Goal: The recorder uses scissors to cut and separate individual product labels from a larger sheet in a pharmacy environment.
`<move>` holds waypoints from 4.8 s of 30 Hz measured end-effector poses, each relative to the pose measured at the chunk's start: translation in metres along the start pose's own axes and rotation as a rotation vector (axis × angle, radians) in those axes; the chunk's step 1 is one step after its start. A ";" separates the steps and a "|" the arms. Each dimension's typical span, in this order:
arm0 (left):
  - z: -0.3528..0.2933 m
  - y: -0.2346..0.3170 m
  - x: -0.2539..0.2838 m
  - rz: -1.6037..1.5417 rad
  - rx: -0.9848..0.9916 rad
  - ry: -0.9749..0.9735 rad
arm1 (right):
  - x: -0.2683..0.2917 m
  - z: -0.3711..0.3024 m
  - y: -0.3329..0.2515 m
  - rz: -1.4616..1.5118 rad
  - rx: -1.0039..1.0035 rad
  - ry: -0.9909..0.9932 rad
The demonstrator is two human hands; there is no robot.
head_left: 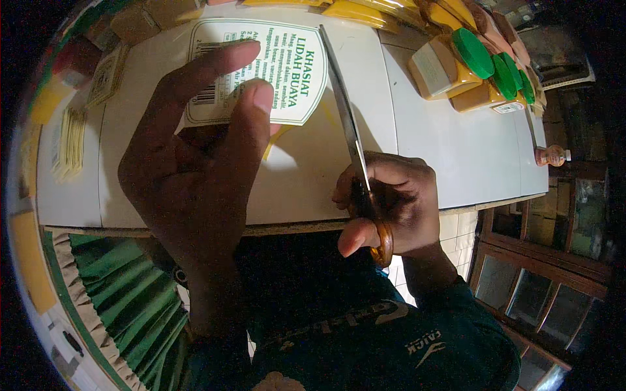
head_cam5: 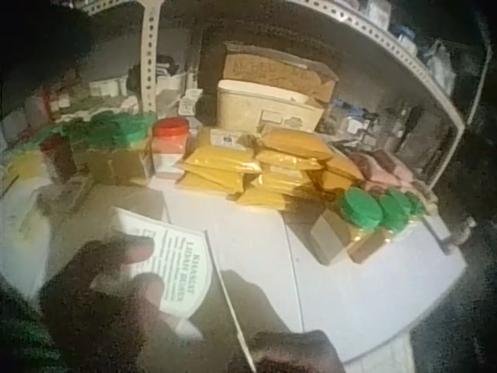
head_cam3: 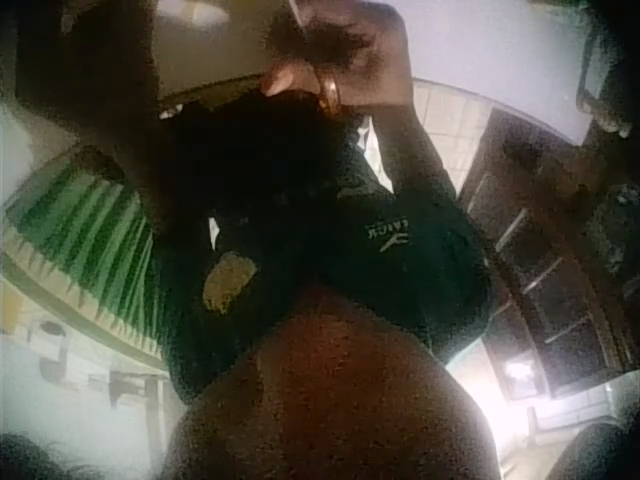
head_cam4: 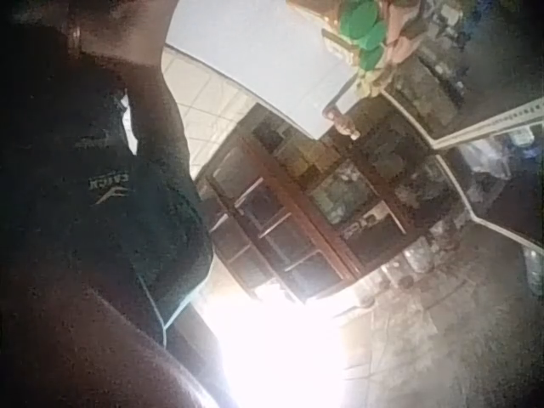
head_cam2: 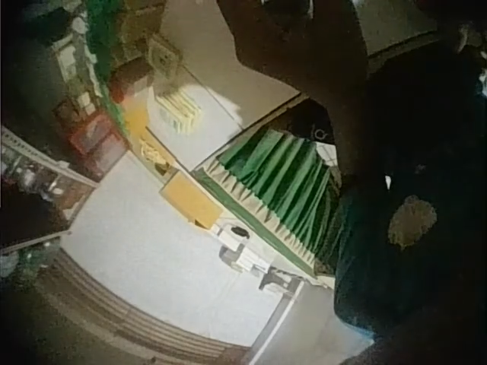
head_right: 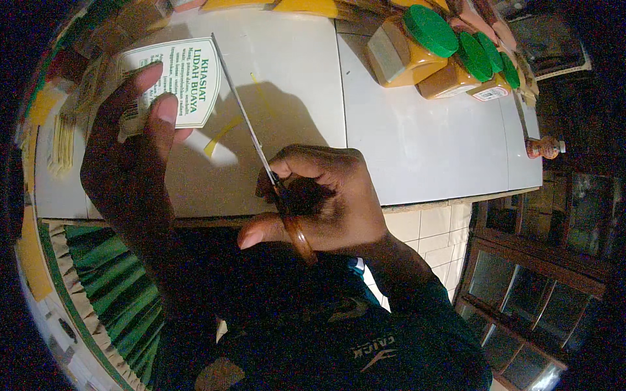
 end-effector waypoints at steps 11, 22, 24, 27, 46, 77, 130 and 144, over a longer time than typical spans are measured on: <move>0.002 0.002 0.005 0.026 0.036 -0.026 | 0.000 0.000 0.002 0.011 0.000 -0.013; 0.007 0.003 0.003 -0.024 -0.053 -0.010 | -0.006 0.001 0.005 0.068 -0.034 0.069; 0.006 0.007 0.003 0.107 -0.020 -0.027 | -0.002 -0.001 0.004 0.074 -0.033 0.048; 0.004 0.005 0.005 0.072 -0.090 -0.054 | -0.002 -0.001 0.000 0.094 -0.041 0.029; -0.001 0.006 0.001 0.092 -0.105 -0.033 | -0.004 -0.005 -0.003 0.318 -0.076 0.075; -0.004 0.016 -0.006 0.428 -0.414 -0.012 | -0.005 -0.005 -0.005 0.242 -0.061 0.091; 0.054 -0.011 0.193 0.541 -0.138 0.194 | -0.015 -0.009 0.001 0.205 -0.102 0.183; 0.041 -0.022 0.391 0.455 0.065 0.411 | -0.014 -0.009 -0.003 0.069 -0.076 0.208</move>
Point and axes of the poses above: each hand's wrist, its own z-axis towards the middle knuckle, its own x-axis out of the back of the hand, y = z × x, the point moved 2 cm from there along z, towards the middle knuckle, and after that the axes turned 7 degrees about -y, right-handed, at the moved point
